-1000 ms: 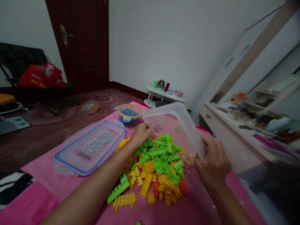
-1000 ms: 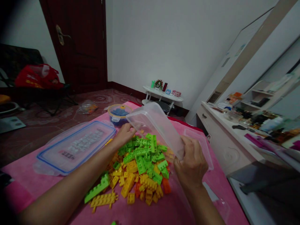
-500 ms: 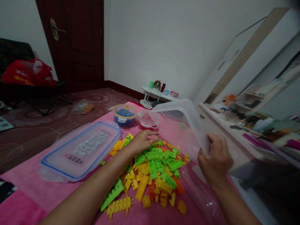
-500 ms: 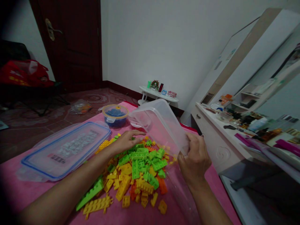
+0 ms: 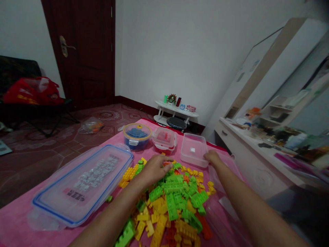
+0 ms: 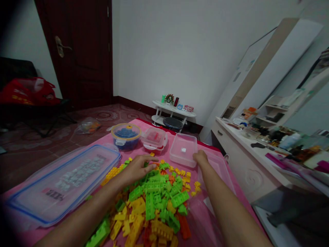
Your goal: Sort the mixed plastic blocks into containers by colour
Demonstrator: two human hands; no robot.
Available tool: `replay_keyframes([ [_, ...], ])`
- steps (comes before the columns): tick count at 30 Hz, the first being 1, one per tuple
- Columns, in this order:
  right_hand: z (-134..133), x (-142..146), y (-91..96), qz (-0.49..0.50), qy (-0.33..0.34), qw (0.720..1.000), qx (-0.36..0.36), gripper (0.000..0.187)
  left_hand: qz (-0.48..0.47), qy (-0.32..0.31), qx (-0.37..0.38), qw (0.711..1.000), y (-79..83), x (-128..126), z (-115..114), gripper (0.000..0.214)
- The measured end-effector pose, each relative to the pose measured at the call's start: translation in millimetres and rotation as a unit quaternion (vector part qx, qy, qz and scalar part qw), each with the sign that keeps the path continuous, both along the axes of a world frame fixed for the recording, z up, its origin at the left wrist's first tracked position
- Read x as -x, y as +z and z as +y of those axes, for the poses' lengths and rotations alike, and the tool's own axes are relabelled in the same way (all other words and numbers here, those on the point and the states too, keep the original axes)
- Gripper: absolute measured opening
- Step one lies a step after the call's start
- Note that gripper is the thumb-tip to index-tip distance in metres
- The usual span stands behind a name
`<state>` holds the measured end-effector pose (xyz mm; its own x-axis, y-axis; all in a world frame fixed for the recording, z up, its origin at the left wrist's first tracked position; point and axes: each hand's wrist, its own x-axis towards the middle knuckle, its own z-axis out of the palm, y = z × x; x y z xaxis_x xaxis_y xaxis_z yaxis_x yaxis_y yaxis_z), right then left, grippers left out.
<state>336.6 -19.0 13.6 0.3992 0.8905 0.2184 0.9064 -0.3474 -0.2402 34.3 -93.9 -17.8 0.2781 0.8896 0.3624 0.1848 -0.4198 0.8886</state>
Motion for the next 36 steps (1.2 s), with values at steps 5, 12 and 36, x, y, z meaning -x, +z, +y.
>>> replay_keyframes([
  [5, 10.8, -4.8, -16.7, 0.0, 0.006, 0.996, 0.091, 0.014, -0.009, 0.011, -0.005, 1.0, 10.3, 3.5, 1.1, 0.023],
  [12, -11.7, -16.4, -22.4, -0.023, 0.043, 0.996, 0.073, 0.013, -0.036, 0.021, -0.001, 0.999, 30.6, 11.4, 1.0, 0.024],
  [36, -276.4, -59.7, -19.7, -0.022, 0.1, 0.993, -0.059, 0.049, -0.02, 0.003, -0.052, 0.998, 74.5, 11.6, -28.7, 0.034],
])
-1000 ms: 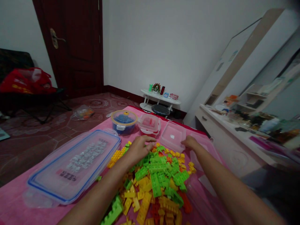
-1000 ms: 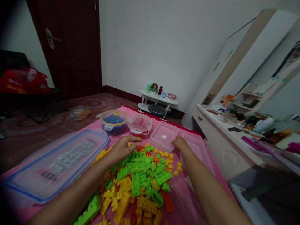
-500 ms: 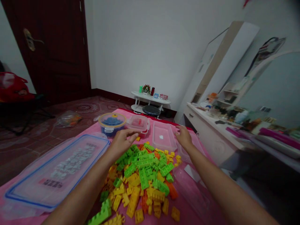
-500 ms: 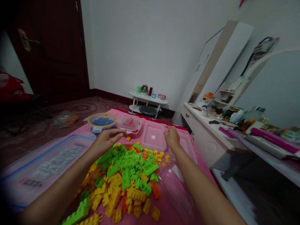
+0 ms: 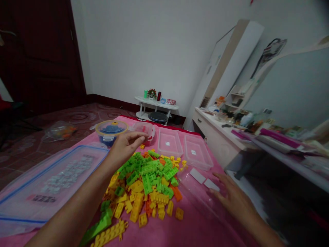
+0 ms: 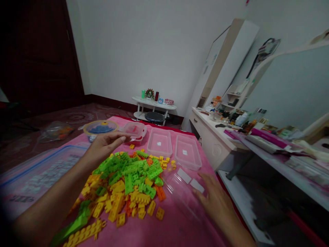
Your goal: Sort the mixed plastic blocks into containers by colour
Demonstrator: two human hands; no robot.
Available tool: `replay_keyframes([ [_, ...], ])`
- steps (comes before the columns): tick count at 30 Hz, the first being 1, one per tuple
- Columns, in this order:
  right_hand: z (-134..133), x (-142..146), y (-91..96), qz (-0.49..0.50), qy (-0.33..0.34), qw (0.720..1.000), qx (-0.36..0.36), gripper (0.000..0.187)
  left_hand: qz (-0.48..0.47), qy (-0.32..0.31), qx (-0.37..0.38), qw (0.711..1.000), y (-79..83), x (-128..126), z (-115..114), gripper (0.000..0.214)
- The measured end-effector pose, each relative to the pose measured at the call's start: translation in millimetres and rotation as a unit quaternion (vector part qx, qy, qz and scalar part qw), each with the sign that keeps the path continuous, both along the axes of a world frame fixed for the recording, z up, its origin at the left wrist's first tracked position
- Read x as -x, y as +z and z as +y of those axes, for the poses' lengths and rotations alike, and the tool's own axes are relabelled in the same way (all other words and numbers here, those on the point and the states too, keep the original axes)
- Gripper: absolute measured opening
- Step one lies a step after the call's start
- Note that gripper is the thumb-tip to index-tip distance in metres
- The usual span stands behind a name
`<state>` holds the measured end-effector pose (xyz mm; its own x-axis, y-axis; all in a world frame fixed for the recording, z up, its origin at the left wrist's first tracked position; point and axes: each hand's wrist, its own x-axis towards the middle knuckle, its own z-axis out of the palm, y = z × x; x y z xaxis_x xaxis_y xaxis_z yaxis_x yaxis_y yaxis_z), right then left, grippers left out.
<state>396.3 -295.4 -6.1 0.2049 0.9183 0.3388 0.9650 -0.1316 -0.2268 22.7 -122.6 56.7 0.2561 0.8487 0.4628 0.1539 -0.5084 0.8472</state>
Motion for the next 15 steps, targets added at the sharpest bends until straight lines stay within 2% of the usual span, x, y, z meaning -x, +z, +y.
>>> replay_keyframes([
  [2, -2.9, -15.0, -7.8, 0.032, -0.024, 0.998, 0.053, 0.044, 0.015, -0.016, 0.002, 1.0, 4.4, -2.2, -2.5, 0.036],
  [4, -1.8, -33.3, -10.5, 0.06, -0.035, 0.995, 0.072, 0.038, 0.045, -0.031, 0.003, 0.999, 9.7, -2.2, -3.1, 0.037],
  [10, 14.7, -85.4, -2.5, 0.068, -0.064, 0.995, 0.042, 0.034, 0.147, -0.098, -0.021, 0.984, 26.0, 13.2, -3.4, 0.035],
  [13, 26.0, -96.8, -4.5, 0.057, -0.099, 0.993, 0.037, 0.035, 0.223, -0.083, -0.068, 0.969, 26.1, 28.6, -14.3, 0.033],
  [15, 32.1, -96.9, -7.3, 0.053, -0.126, 0.99, 0.03, 0.036, 0.266, -0.067, -0.098, 0.957, 19.1, 41.1, -31.2, 0.033],
])
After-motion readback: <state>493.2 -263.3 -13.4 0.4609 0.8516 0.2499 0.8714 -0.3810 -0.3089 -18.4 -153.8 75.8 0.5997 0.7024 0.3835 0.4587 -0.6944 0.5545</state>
